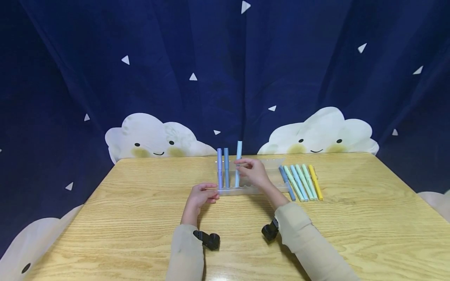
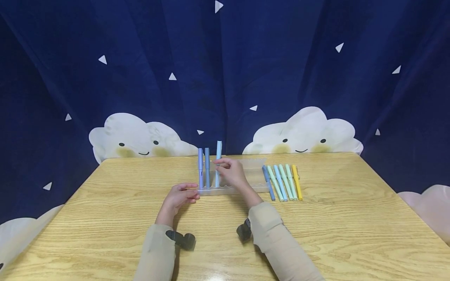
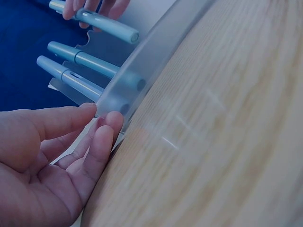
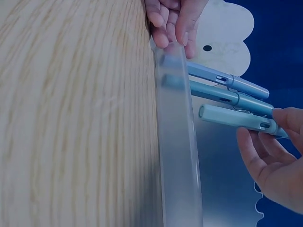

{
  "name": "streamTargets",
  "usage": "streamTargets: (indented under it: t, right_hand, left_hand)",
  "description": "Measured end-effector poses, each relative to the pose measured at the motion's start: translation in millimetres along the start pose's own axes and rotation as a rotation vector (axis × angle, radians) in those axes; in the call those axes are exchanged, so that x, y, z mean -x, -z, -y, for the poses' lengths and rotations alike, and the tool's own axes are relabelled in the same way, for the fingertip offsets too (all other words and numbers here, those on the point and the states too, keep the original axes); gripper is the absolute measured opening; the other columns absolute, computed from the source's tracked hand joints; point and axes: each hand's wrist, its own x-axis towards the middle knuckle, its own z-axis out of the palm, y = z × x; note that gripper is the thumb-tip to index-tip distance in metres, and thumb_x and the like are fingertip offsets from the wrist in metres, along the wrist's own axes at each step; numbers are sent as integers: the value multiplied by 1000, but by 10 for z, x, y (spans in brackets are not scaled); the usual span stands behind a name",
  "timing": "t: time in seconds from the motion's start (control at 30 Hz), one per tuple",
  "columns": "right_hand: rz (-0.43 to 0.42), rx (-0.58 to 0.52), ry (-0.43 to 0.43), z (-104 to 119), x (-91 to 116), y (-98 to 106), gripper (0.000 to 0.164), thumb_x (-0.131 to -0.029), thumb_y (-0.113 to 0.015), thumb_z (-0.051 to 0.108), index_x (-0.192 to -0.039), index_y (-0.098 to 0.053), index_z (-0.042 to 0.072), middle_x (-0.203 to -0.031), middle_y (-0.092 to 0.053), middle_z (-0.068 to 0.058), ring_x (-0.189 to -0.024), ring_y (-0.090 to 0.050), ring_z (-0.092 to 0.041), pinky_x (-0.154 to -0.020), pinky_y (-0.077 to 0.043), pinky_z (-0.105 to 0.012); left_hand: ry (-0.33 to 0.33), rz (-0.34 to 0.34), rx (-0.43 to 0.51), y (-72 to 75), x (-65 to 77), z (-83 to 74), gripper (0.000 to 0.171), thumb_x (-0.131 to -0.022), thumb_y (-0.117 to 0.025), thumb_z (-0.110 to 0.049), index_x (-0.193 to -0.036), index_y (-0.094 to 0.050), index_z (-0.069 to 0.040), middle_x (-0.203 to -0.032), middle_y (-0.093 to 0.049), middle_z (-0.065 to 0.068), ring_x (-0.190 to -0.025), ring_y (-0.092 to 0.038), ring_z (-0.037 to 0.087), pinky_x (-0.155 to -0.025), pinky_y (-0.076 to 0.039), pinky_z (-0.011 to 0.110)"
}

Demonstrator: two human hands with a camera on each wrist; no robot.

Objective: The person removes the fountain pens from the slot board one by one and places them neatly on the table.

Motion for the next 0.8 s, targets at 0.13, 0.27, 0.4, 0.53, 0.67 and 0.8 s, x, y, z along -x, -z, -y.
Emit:
streamTargets:
  t: [0.13, 0.27, 0.4, 0.53, 0.67, 0.8]
  right_hand:
    - [-16, -3, -3, -4, 19, 37, 21, -82, -59, -3, -102, -61, -9, -98, -61, -20, -79, -60, -23, -71, -51, -42]
    - [-25, 3, 5, -5, 43, 90, 22, -80, -59, -6, -102, -60, -11, -103, -59, -22, -76, -61, -18, -69, -52, -40]
    - [-29, 23, 13, -10, 66, 150, 23, -79, -58, -8, -102, -60, -11, -98, -61, -22, -76, -61, -20, -65, -53, -35]
    - [-31, 44, 12, -21, 86, 209, 23, -79, -58, -9, -102, -61, -9, -92, -63, -19, -78, -62, -25, -65, -53, -37]
    - [-29, 51, 14, -39, 105, 264, 23, -79, -58, -9, -102, -60, -10, -88, -64, -19, -74, -62, -25, -62, -53, -37]
    - [-27, 64, 11, -62, 127, 320, 24, -79, -59, -7, -103, -60, -9, -84, -64, -21, -62, -60, -17, -58, -52, -37]
  left_hand:
    - [2, -1, 4, -3, 9, -9, 23, -82, -58, 5, -105, -57, 10, -68, -62, 9, -59, -60, 13, -55, -51, 23]
    - [-2, -1, 11, -2, 8, -8, 23, -82, -58, 6, -104, -57, 10, -70, -63, 10, -58, -60, 13, -55, -51, 23]
    - [-7, -2, 14, -2, 5, -9, 23, -82, -57, 7, -104, -57, 11, -70, -63, 10, -58, -59, 12, -54, -51, 22]
    - [1, -4, 8, -5, 12, -16, 23, -82, -57, 6, -104, -57, 11, -69, -62, 9, -58, -59, 12, -54, -51, 21]
    - [4, -4, 10, -8, 12, -13, 23, -81, -57, 7, -105, -57, 11, -70, -62, 9, -59, -60, 12, -54, -51, 21]
    - [3, -8, 9, -10, 8, -12, 22, -82, -58, 6, -104, -58, 10, -71, -62, 10, -59, -60, 13, -54, -51, 22]
